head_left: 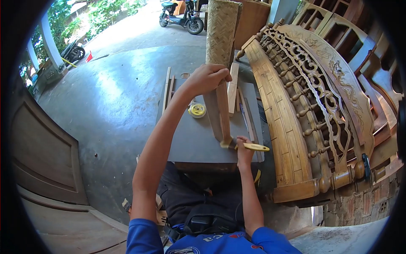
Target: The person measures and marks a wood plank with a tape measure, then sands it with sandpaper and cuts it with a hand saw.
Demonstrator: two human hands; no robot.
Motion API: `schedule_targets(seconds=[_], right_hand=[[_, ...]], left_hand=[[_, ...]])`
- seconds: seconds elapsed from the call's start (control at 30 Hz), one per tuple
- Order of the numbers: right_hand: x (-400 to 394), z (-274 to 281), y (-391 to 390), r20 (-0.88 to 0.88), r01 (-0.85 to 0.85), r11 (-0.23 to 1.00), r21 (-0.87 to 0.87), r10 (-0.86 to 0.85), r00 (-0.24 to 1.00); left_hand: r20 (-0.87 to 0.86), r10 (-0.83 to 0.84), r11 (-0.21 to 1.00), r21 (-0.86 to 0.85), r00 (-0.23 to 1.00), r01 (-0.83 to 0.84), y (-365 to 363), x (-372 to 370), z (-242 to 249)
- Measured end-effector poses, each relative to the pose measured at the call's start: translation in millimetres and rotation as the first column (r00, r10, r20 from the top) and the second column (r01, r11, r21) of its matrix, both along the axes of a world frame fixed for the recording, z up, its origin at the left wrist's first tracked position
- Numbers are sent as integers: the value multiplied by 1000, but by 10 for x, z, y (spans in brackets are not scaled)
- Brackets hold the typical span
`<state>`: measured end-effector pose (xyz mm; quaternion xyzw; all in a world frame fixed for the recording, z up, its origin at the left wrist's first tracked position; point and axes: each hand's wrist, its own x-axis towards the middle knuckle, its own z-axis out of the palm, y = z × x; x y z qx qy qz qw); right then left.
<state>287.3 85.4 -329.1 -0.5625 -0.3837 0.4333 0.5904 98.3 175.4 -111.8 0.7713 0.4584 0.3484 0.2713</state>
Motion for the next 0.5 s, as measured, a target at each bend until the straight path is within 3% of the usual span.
schedule_targets(seconds=[0.1,0.2,0.33,0.37,0.47,0.5], right_hand=[[-1,299,-39,35,-57,993,103,54,998],[-67,1252,-13,21,-100,946,308,99,995],[-20,2279,86,-101,-70,850,521,143,985],[1,2378,288,-51,-76,732,678,150,987],[-18,2747,548,311,-378,689,619,227,923],[-56,2786,639,446,-456,691,562,211,870]], left_hand=[[230,-283,959,62,931,276,-21,83,-16],[180,-234,972,43,955,230,-102,273,96],[540,-173,978,193,823,79,55,368,-64],[519,-142,958,287,843,-15,135,347,-139],[868,-96,995,65,487,80,101,422,-277],[895,-54,987,-18,443,157,87,436,-280]])
